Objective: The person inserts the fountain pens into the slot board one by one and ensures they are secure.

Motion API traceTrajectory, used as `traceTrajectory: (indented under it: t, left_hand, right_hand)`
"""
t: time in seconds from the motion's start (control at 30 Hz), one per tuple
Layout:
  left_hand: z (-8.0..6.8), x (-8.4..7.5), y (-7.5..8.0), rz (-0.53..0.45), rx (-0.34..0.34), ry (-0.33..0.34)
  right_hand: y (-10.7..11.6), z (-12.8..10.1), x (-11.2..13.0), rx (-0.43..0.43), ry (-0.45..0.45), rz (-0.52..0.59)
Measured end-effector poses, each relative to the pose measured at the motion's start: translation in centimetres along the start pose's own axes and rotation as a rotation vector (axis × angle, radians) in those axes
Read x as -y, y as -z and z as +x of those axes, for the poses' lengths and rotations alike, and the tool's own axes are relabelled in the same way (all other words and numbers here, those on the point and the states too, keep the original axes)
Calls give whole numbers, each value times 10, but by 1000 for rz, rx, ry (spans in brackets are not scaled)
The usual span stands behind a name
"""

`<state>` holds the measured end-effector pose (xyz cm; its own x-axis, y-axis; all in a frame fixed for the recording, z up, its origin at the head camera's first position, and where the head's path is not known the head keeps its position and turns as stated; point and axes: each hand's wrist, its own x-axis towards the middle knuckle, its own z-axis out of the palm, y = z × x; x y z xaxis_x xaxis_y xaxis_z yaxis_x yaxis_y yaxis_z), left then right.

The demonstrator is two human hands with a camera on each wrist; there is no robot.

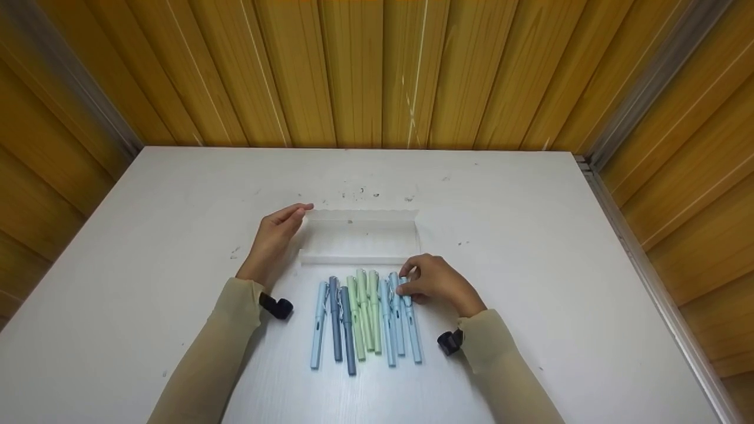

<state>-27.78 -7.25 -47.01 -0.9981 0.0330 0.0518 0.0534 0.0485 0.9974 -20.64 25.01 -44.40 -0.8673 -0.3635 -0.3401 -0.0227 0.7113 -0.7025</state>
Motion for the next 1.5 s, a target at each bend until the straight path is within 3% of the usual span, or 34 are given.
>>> traceTrajectory:
  t: [0.43, 1.07, 1.5]
  left_hand:
    - [0, 0, -1, 38, -17, 21]
    - [0, 0, -2, 1, 10, 5]
    - [0, -1, -3, 20, -1, 25]
  right_hand:
    - [4, -1, -4, 26, 88, -54]
    - [3, -3, -1, -15, 32, -99]
    - [7, -3, -3, -70, 79, -72]
